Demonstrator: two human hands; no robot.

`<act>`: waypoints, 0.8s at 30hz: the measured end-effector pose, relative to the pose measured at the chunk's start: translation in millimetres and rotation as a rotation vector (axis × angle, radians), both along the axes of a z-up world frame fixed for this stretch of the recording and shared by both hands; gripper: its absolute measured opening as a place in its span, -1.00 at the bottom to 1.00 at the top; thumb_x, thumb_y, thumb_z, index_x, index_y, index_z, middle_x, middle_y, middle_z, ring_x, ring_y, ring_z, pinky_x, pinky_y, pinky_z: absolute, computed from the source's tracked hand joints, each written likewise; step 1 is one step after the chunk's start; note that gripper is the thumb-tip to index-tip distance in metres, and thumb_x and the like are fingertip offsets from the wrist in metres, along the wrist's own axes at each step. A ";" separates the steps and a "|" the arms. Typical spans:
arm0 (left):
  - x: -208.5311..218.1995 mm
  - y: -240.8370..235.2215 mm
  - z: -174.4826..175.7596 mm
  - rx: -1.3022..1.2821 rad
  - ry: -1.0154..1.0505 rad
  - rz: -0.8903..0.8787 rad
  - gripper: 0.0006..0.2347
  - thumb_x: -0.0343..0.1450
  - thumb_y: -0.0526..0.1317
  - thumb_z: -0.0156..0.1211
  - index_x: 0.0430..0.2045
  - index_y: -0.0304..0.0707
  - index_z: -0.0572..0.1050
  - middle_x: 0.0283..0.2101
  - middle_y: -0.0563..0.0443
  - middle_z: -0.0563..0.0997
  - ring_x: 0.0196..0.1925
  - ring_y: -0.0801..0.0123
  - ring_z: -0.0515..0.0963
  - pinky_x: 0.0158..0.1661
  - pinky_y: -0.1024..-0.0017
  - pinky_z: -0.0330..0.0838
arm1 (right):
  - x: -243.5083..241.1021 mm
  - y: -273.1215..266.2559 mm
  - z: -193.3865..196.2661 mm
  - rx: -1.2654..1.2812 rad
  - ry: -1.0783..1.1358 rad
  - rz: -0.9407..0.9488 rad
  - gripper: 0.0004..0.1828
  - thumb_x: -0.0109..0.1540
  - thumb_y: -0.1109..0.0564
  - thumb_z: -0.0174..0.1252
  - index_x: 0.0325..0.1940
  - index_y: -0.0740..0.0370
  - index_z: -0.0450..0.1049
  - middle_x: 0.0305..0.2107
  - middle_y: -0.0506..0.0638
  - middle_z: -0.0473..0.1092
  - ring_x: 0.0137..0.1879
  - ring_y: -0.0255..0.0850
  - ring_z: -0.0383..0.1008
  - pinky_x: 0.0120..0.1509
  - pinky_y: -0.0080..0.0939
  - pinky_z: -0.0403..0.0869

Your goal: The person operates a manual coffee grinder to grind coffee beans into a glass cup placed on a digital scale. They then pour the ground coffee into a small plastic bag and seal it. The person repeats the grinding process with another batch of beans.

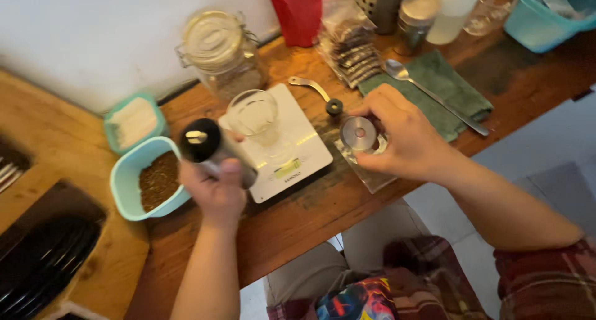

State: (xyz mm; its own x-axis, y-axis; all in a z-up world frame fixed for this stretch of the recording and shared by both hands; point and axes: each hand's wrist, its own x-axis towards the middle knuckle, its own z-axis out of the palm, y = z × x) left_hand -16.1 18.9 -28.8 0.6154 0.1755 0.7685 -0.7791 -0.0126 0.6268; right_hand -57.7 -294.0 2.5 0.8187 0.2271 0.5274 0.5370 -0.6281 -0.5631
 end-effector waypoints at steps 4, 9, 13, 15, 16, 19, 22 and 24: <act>-12.3 -0.4 17.5 0.285 0.019 0.033 -0.52 0.29 0.12 0.35 -0.26 -0.37 0.44 -0.41 -0.20 0.55 -0.35 0.19 0.59 -0.24 0.26 0.49 | 10.7 38.1 62.1 0.173 0.136 0.345 -0.34 -0.13 0.39 0.47 0.03 0.46 0.44 -0.16 0.20 0.30 -0.28 -0.08 0.44 -0.43 -0.33 0.52; -24.0 -15.5 41.6 0.434 -0.023 0.039 -0.55 0.25 0.08 0.42 -0.28 -0.35 0.49 -0.42 -0.21 0.52 -0.38 -0.07 0.59 -0.27 0.19 0.49 | 16.3 68.5 97.3 0.214 0.132 0.576 -0.47 0.02 0.36 0.39 0.07 0.40 0.45 -0.14 0.17 0.43 -0.43 -0.21 0.44 -0.47 -0.35 0.44; -27.3 -17.9 45.3 0.465 -0.028 0.048 -0.52 0.23 0.09 0.44 -0.23 -0.33 0.49 -0.40 -0.16 0.52 -0.35 -0.03 0.58 -0.23 0.22 0.49 | 19.4 79.0 104.8 0.140 0.040 0.630 -0.41 0.04 0.21 0.47 0.12 0.37 0.47 -0.16 0.15 0.43 -0.27 -0.16 0.44 -0.34 -0.30 0.47; -29.1 -18.0 46.0 0.472 -0.026 0.049 -0.53 0.23 0.06 0.45 -0.22 -0.34 0.50 -0.40 -0.17 0.53 -0.35 -0.05 0.58 -0.24 0.21 0.50 | 19.8 83.5 106.9 0.129 0.018 0.643 -0.40 0.05 0.18 0.48 0.12 0.38 0.46 -0.17 0.15 0.42 -0.24 -0.14 0.43 -0.30 -0.28 0.48; -29.8 -17.9 45.6 0.508 -0.033 0.070 -0.53 0.25 0.10 0.42 -0.24 -0.33 0.51 -0.42 -0.14 0.51 -0.37 -0.02 0.57 -0.26 0.23 0.50 | 20.8 84.9 106.4 0.115 0.027 0.652 -0.42 0.05 0.13 0.48 0.10 0.34 0.48 -0.19 0.13 0.41 -0.24 -0.15 0.42 -0.28 -0.26 0.48; -30.0 -17.4 45.0 0.544 -0.050 0.095 -0.53 0.25 0.12 0.40 -0.26 -0.34 0.50 -0.44 -0.13 0.49 -0.39 -0.01 0.55 -0.30 0.23 0.50 | 22.2 88.4 107.2 0.106 0.060 0.666 -0.42 0.04 0.07 0.49 0.08 0.30 0.50 -0.22 0.10 0.39 -0.25 -0.17 0.40 -0.26 -0.27 0.48; -29.3 -16.7 46.9 0.535 -0.083 0.089 -0.53 0.26 0.12 0.39 -0.26 -0.35 0.48 -0.45 -0.13 0.46 -0.39 -0.01 0.54 -0.31 0.22 0.48 | 23.3 92.7 106.0 0.144 0.092 0.678 -0.39 0.01 0.07 0.52 0.08 0.30 0.51 -0.24 0.08 0.39 -0.27 -0.21 0.40 -0.28 -0.31 0.48; -30.0 -15.9 46.8 0.522 -0.105 0.089 -0.53 0.28 0.12 0.36 -0.26 -0.35 0.47 -0.45 -0.13 0.45 -0.39 0.00 0.53 -0.30 0.24 0.47 | 22.4 95.7 105.2 0.171 0.102 0.691 -0.39 0.00 0.08 0.53 0.08 0.31 0.52 -0.23 0.07 0.40 -0.26 -0.24 0.41 -0.28 -0.33 0.48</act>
State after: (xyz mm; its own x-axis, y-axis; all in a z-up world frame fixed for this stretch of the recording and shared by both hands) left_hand -46.1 3.0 18.0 0.5303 -0.1985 0.8242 -0.8192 -0.3702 0.4380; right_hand -35.3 -198.2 107.6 0.5645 0.6324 0.5305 0.7193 -0.0617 -0.6920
